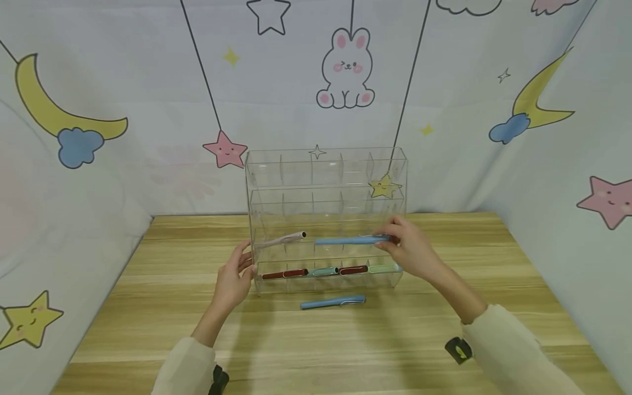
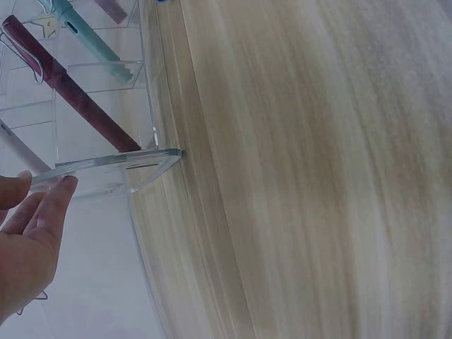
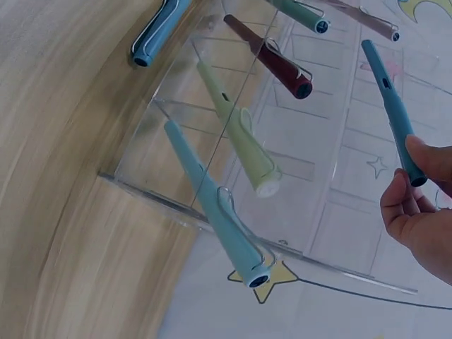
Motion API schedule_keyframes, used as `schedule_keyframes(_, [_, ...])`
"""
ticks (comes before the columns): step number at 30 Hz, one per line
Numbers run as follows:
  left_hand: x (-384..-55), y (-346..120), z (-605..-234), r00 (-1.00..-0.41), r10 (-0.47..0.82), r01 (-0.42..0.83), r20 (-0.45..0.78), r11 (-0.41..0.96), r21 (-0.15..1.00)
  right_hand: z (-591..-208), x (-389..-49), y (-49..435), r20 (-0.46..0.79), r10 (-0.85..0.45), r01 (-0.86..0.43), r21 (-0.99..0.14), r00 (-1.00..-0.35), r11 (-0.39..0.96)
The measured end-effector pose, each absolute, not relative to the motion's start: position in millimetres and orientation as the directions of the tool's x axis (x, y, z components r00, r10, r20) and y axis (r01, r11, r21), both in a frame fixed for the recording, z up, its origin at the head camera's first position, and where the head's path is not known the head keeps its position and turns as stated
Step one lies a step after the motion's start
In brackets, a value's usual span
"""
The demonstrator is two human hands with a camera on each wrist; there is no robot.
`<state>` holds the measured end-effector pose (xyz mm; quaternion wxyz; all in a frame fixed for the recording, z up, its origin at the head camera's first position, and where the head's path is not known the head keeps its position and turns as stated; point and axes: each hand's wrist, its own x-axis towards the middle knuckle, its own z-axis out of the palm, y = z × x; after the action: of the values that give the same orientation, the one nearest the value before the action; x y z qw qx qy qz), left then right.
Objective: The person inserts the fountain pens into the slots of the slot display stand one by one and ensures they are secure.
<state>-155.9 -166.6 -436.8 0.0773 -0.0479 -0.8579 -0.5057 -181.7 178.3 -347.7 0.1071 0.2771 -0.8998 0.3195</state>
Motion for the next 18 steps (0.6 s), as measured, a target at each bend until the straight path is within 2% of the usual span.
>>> schedule_keyframes(18, [-155.6, -166.4, -437.5, -0.983, 0.002, 0.164, 0.186, 0.481, 0.861, -348.5, -193.4, 130.2, 0.307, -0.423, -0.522, -0.541, -0.852, 0.659])
